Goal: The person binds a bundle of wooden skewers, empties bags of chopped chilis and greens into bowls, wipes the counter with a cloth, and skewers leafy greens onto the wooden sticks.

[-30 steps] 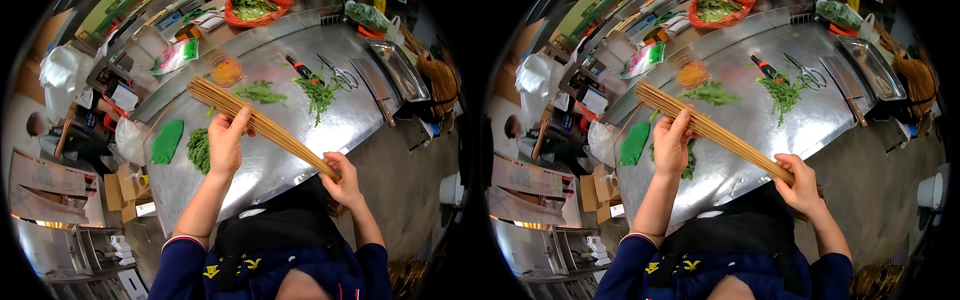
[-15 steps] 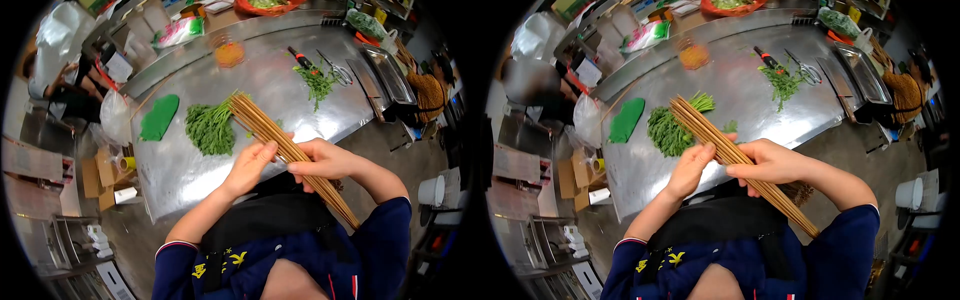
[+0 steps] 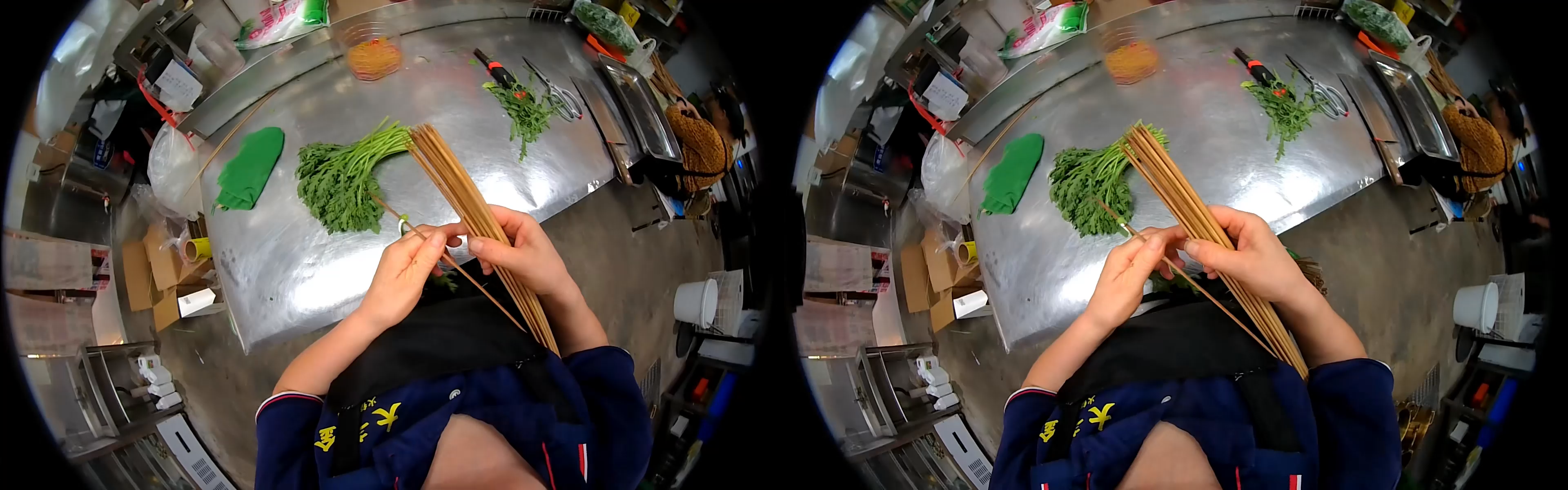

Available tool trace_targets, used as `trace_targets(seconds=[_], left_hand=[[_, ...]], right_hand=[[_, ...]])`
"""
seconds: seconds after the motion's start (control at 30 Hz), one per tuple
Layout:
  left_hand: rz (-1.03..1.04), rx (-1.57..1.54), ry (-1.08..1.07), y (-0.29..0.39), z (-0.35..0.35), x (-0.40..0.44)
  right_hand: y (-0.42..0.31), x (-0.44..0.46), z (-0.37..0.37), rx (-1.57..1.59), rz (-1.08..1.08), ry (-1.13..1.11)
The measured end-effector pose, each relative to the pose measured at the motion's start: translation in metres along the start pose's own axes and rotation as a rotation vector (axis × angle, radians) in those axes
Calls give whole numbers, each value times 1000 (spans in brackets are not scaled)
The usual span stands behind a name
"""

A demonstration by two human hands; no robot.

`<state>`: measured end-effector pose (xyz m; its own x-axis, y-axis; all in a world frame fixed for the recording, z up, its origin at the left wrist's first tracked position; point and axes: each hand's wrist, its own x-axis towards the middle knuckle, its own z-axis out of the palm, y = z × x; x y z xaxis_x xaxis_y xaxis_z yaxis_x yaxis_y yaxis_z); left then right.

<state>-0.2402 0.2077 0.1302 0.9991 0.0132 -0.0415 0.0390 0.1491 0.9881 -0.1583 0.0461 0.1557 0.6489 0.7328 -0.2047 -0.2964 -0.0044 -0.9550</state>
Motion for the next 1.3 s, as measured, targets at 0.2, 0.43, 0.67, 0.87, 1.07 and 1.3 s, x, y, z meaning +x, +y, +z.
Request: trace_targets(seconds=[0.2, 0.43, 0.67, 0.87, 1.07, 1.3], left_hand=[[-75, -19, -40, -8, -2, 16], [-169, -247, -24, -11, 7, 37], [-163, -269, -3, -30, 4, 64], [-310, -380, -7, -16, 0, 67], [-289, -483, 7, -26, 0, 77], [54, -126, 148, -1, -12, 71]], right_hand=[[-20, -5, 2, 319, 109, -240], [-20, -10, -15, 457, 136, -131], [-34, -6, 12, 423, 89, -321], [5, 31, -13, 355, 58, -159], [-9, 47, -24, 168, 85, -39], [-3, 49, -13, -142, 10, -6]])
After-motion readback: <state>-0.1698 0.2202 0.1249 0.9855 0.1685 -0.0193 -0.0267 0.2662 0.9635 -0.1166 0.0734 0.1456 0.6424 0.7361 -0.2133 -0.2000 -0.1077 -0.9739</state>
